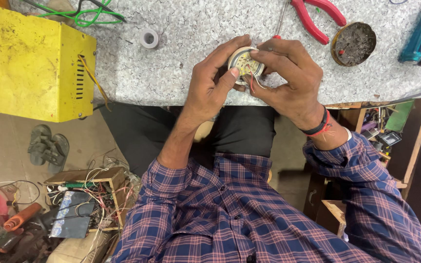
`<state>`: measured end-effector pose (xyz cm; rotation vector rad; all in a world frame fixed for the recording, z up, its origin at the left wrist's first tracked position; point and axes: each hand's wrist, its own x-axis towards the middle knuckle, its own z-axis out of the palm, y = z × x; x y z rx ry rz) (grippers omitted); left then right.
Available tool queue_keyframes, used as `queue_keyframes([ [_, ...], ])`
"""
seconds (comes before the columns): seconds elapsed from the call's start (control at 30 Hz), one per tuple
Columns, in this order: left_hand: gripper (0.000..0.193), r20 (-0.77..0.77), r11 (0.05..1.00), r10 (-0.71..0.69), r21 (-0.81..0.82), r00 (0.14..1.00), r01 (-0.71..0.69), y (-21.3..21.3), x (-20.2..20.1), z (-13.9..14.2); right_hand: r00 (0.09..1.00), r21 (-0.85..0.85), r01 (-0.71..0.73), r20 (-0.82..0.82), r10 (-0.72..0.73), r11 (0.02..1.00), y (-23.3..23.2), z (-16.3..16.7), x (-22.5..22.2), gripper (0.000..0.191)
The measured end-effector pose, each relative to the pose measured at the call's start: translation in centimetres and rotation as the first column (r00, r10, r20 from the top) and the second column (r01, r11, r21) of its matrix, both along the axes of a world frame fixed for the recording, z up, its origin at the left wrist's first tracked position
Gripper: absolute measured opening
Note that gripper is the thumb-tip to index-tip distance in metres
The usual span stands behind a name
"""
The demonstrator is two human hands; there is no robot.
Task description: The person repairs an LED bulb at a workbench. They strip and position the bulb's wires, use a soldering iron on the connections, fit the round LED circuit board into the metal base, press the board and wires into the bulb housing, and secure the parts together by hand.
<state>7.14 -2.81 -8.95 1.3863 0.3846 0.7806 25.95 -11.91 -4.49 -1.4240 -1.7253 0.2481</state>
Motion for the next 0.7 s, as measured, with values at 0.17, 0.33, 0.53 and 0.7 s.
queue_keyframes([
  [0.17,0.044,0.004,0.999,0.006,0.050,1.000,-0.006,0.03,-0.13,-0.10,1.000,0.000,-0.002,0.022,0.002,1.000,0.07,-0.26,0.15,0.045],
  [0.33,0.044,-0.029,1.000,0.011,0.006,1.000,-0.011,0.05,-0.12,0.31,1.000,-0.005,-0.020,0.000,0.020,1.000,0.18,-0.26,0.15,0.045],
  [0.53,0.043,0.004,0.997,0.008,-0.079,1.000,-0.007,0.00,-0.07,0.72,0.999,-0.033,-0.027,-0.030,0.026,0.999,0.22,0.02,0.07,0.046],
  [0.7,0.042,-0.011,0.994,0.012,-0.104,1.000,-0.014,-0.02,-0.12,0.69,0.998,-0.029,-0.023,-0.051,0.021,0.999,0.34,0.15,-0.02,0.045],
])
